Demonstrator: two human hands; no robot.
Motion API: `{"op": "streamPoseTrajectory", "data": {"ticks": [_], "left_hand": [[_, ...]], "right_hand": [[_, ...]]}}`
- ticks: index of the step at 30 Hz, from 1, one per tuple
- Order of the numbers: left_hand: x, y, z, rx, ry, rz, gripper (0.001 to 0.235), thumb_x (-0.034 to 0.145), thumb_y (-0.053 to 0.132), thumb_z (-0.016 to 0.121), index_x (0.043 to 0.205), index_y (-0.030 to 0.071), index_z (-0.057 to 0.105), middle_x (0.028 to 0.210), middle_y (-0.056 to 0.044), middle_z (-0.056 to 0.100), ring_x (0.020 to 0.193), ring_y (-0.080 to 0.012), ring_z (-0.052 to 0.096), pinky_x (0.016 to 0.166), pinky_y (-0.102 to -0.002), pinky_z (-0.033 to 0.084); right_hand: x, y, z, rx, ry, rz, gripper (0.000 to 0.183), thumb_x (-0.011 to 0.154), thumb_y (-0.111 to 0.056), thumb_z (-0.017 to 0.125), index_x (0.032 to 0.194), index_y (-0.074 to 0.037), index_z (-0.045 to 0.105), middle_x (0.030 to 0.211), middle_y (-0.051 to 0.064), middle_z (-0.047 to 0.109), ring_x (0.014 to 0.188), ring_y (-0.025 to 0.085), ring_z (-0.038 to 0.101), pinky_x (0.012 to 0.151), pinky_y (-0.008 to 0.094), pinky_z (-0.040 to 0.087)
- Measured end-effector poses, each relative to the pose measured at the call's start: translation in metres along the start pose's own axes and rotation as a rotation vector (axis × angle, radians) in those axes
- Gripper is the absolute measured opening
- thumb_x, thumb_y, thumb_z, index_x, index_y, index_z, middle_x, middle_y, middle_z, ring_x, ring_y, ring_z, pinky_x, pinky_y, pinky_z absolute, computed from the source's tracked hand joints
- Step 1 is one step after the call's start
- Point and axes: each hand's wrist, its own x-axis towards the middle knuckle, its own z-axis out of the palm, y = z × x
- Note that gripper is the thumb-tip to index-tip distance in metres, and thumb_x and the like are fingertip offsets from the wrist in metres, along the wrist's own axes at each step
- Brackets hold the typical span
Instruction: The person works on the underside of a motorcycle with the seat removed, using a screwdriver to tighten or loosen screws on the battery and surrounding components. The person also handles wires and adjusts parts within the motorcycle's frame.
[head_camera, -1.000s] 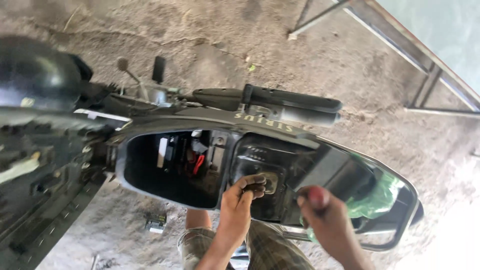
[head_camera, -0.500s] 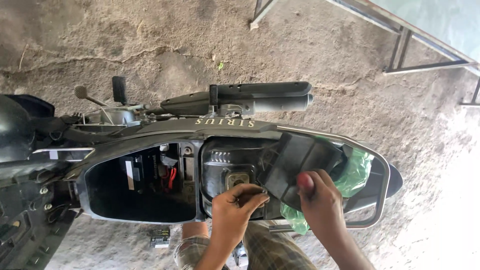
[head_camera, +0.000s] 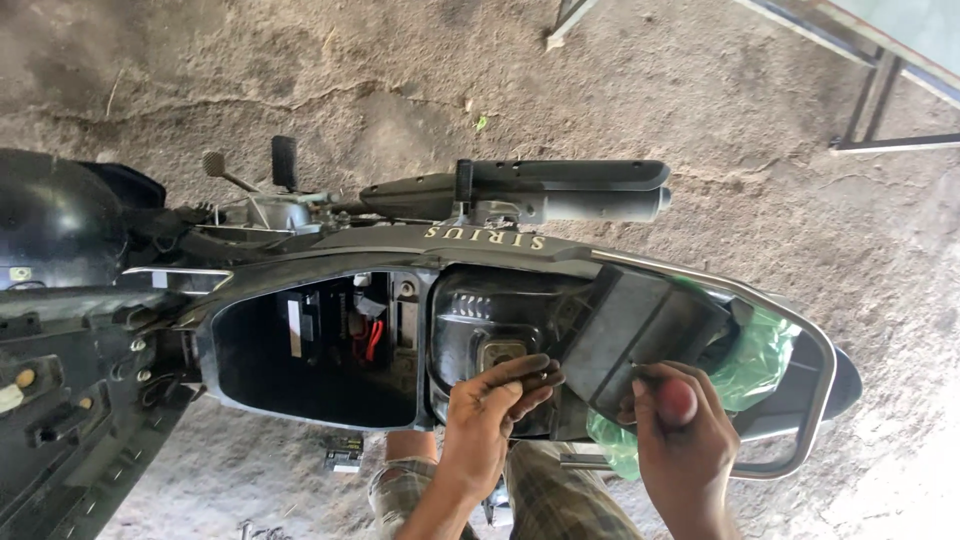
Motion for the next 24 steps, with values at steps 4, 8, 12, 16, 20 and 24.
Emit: {"op": "streamPoseTrajectory", "data": {"ticks": [4,8,12,16,20,24], "left_hand": [[-0.008,0.01,0.004,-0.182,-0.005,0.005,0.067,0.106,0.041,0.04,0.13,-0.018,0.058,0.125,-0.033,0.069,0.119,-0.0377,0.07,0.104,-0.042,0.057],[-0.013,0.009,-0.004,-0.265,-0.063,0.019,0.087,0.103,0.06,0.03,0.135,-0.016,0.056,0.13,-0.031,0.067,0.125,-0.0371,0.067,0.108,-0.041,0.053],[-0.021,0.009,-0.006,-0.305,-0.082,-0.016,0.089,0.1,0.063,0.031,0.141,-0.013,0.052,0.135,-0.028,0.066,0.126,-0.0343,0.065,0.11,-0.041,0.051],[-0.03,-0.006,-0.008,-0.292,-0.074,0.056,0.083,0.104,0.057,0.036,0.147,-0.013,0.046,0.141,-0.026,0.062,0.123,-0.029,0.064,0.108,-0.04,0.051],[-0.039,-0.023,-0.018,-0.211,-0.002,0.029,0.07,0.104,0.043,0.043,0.148,-0.01,0.047,0.141,-0.023,0.062,0.123,-0.0239,0.065,0.105,-0.035,0.052],[-0.041,-0.023,-0.017,-0.008,0.013,-0.063,0.055,0.098,0.011,0.048,0.149,-0.007,0.046,0.141,-0.022,0.064,0.123,-0.0227,0.065,0.104,-0.034,0.053]], "right_hand": [[-0.013,0.001,0.007,-0.017,0.028,-0.026,0.011,0.091,-0.001,0.074,0.1,0.001,0.069,0.1,0.009,0.072,0.071,0.015,0.07,0.064,0.027,0.055],[-0.029,0.003,0.024,0.025,-0.008,-0.175,0.013,0.09,-0.001,0.074,0.101,-0.002,0.069,0.098,0.009,0.071,0.087,0.017,0.07,0.078,0.029,0.055],[-0.031,-0.012,0.042,0.085,-0.113,-0.227,0.024,0.083,-0.001,0.077,0.106,-0.003,0.072,0.098,0.009,0.072,0.085,0.018,0.073,0.074,0.028,0.058],[-0.031,-0.02,0.052,0.067,-0.174,-0.263,0.037,0.076,0.001,0.08,0.112,-0.003,0.072,0.099,0.011,0.07,0.084,0.023,0.073,0.071,0.03,0.058],[-0.041,0.0,0.052,-0.007,-0.205,-0.299,0.043,0.067,0.008,0.072,0.108,-0.004,0.073,0.101,0.012,0.068,0.089,0.027,0.074,0.074,0.032,0.059],[-0.049,0.01,0.05,-0.049,-0.289,-0.162,0.036,0.067,0.005,0.075,0.101,-0.005,0.071,0.1,0.011,0.07,0.087,0.028,0.073,0.071,0.032,0.059]]}}
